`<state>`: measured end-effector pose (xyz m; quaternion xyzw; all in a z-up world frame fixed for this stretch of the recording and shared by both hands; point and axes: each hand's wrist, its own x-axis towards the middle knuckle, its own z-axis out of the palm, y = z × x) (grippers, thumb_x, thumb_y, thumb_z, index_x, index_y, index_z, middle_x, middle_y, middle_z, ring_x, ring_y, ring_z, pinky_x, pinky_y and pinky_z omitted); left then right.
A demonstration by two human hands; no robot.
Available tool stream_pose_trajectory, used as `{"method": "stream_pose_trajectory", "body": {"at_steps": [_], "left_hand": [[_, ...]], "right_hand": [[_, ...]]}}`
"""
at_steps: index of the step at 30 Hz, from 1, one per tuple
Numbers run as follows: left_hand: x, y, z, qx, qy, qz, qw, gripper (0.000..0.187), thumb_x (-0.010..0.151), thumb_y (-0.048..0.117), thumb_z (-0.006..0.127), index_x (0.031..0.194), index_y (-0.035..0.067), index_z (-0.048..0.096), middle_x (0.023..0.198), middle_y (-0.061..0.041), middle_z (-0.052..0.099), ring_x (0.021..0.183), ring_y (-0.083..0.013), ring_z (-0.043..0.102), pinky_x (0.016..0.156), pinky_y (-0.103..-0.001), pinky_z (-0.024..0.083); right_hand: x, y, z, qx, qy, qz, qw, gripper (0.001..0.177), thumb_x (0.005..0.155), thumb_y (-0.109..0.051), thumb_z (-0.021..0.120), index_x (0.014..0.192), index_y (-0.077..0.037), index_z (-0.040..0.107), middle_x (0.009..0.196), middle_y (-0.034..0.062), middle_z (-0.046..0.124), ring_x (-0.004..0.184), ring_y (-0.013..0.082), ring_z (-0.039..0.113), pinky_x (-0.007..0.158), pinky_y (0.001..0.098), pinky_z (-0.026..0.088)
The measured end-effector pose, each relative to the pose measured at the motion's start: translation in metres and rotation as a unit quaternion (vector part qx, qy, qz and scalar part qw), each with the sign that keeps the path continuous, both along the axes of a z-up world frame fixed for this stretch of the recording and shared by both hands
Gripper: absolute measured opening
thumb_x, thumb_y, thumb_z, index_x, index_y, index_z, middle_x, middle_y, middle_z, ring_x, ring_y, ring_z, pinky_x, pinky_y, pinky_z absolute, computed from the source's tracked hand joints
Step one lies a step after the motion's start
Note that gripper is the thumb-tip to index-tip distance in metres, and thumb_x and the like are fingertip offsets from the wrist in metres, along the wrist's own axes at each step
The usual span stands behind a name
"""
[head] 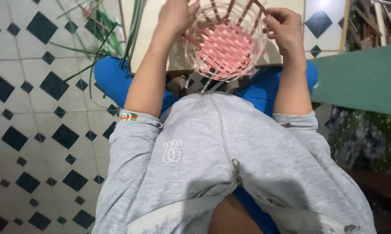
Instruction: Weaving a basket using thin pink and brown strips on a small wooden board.
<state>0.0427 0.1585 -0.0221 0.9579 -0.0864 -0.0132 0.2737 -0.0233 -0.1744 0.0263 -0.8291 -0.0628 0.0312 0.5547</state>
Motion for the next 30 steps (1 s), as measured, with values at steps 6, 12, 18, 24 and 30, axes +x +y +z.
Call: {"method": "stream_pose_trajectory", "body": {"at_steps": [6, 12, 18, 24, 30], "left_hand": [[-0.005, -0.002, -0.02, -0.227, -0.047, -0.002, 0.973, 0.022, 0.095, 0.031, 0.059, 0.104, 0.011, 0.061, 0.094, -0.009, 0.069, 0.081, -0.023, 0.065, 0.063, -0.035, 0.042], [-0.035, 0.021, 0.051, -0.409, 0.176, 0.002, 0.895, 0.046, 0.1, 0.039, 0.054, 0.14, 0.018, 0.043, 0.128, -0.011, 0.064, 0.06, -0.007, 0.038, 0.043, -0.021, 0.029], [-0.089, 0.054, 0.095, -0.389, 0.334, 0.147, 0.846, 0.056, 0.089, 0.047, 0.053, 0.124, 0.003, 0.059, 0.11, -0.01, 0.066, 0.066, -0.0104, 0.061, 0.048, -0.022, 0.055], [-0.107, 0.031, 0.055, -0.445, 0.335, 0.076, 0.827, 0.05, 0.092, 0.032, 0.055, 0.134, 0.005, 0.053, 0.118, -0.009, 0.067, 0.089, -0.0186, 0.07, 0.078, -0.033, 0.062], [-0.086, 0.038, 0.055, -0.59, 0.205, 0.093, 0.775, 0.067, 0.084, 0.055, 0.058, 0.133, 0.01, 0.055, 0.119, -0.012, 0.067, 0.094, -0.0292, 0.072, 0.075, -0.038, 0.065]], "right_hand": [[-0.009, 0.018, 0.001, 0.018, -0.003, -0.043, 0.999, 0.018, 0.101, -0.011, 0.061, 0.114, -0.001, 0.068, 0.103, 0.0108, 0.069, 0.088, 0.0198, 0.065, 0.064, 0.0343, 0.057], [-0.021, 0.006, 0.002, 0.062, 0.049, -0.083, 0.993, 0.039, 0.108, -0.017, 0.051, 0.143, -0.005, 0.04, 0.124, 0.0097, 0.054, 0.098, 0.0202, 0.065, 0.075, 0.0302, 0.06], [-0.073, -0.022, 0.016, 0.023, 0.116, -0.088, 0.989, 0.04, 0.103, -0.019, 0.056, 0.139, -0.001, 0.05, 0.115, 0.015, 0.063, 0.085, 0.0201, 0.066, 0.067, 0.0284, 0.056], [-0.094, 0.03, 0.03, 0.072, 0.173, -0.05, 0.981, 0.056, 0.091, -0.021, 0.064, 0.142, -0.004, 0.048, 0.125, 0.0075, 0.061, 0.09, 0.0138, 0.064, 0.073, 0.023, 0.057], [-0.064, 0.062, 0.06, 0.099, 0.077, -0.004, 0.992, 0.041, 0.103, -0.015, 0.053, 0.143, -0.01, 0.044, 0.121, 0.012, 0.06, 0.099, 0.0268, 0.068, 0.087, 0.0393, 0.064]]}}
